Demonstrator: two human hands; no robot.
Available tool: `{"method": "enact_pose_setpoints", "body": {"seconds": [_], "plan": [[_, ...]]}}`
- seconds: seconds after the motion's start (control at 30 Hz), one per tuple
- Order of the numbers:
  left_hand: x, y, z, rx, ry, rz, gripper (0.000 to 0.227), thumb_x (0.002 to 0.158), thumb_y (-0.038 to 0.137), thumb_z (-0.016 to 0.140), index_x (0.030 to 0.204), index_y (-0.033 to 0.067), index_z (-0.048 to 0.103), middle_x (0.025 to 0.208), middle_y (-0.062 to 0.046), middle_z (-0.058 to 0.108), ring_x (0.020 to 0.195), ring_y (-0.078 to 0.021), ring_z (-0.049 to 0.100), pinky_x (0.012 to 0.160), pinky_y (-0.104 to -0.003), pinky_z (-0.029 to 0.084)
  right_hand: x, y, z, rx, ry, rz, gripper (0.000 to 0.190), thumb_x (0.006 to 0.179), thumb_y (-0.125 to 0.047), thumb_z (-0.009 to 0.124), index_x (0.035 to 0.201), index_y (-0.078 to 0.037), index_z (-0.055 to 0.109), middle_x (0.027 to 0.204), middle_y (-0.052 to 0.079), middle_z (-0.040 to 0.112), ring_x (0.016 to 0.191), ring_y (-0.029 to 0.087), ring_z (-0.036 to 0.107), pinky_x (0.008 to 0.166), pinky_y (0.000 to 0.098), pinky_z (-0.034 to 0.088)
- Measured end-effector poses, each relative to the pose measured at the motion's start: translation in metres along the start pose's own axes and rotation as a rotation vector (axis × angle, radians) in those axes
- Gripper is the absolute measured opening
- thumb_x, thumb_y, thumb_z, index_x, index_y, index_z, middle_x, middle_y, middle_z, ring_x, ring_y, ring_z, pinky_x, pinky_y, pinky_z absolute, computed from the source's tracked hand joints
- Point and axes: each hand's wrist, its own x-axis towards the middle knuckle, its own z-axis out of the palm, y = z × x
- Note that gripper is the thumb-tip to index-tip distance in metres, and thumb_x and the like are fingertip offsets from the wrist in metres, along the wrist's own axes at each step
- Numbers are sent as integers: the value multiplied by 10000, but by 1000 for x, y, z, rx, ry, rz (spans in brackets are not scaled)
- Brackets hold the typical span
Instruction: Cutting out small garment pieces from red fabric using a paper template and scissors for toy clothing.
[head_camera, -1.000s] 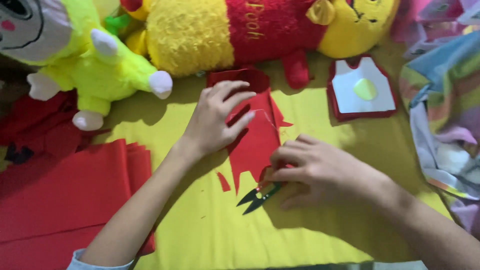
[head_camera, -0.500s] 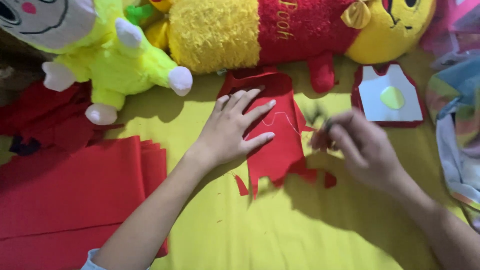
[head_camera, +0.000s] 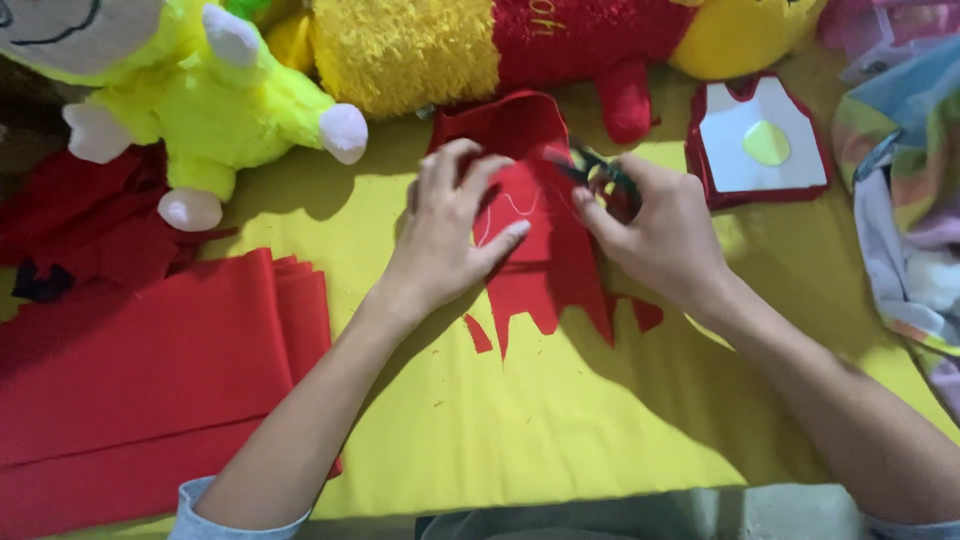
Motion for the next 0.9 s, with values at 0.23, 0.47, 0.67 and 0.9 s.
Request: {"method": "enact_pose_setpoints", "body": {"seconds": [0.23, 0.47, 0.67, 0.9], "plan": [[-1, 34, -41, -445, 16, -331, 432, 961, 447, 647, 1200, 172, 416, 716, -63, 685, 657, -241, 667, 648, -373, 516, 2, -10, -4, 712, -91, 446, 94, 1010, -225, 681, 1042, -142, 650, 714, -12, 585, 579, 62, 549, 508, 204, 548], [-1, 62, -85, -751, -363, -661, 727, 927, 565, 504, 1471, 201, 187, 923, -266, 748, 654, -327, 791, 596, -384, 674, 4, -11, -4, 1173, -153, 653, 160, 983, -285, 682, 964, -184, 558, 691, -93, 422, 403, -24, 306, 328, 103, 246], [-10, 55, -41, -1042, -29, -173, 1002, 964, 274, 770, 1661, 264, 50, 1696, -260, 264, 1534, -416, 342, 1245, -559, 347, -1, -15, 0, 1286, -197, 596, 119, 977, -192, 668, 973, -131, 566, 666, -80, 380, 392, -16, 276, 342, 122, 208], [-7, 51, -31, -889, 172, -59, 369, 989, 133, 704, 1348, 100, 628, 1404, -85, 666, 1352, -177, 613, 1203, -303, 465, -2, -26, -11, 1144, -210, 486, 219, 934, -130, 730, 892, -161, 518, 617, -95, 370, 465, 20, 181, 399, 212, 121]]}}
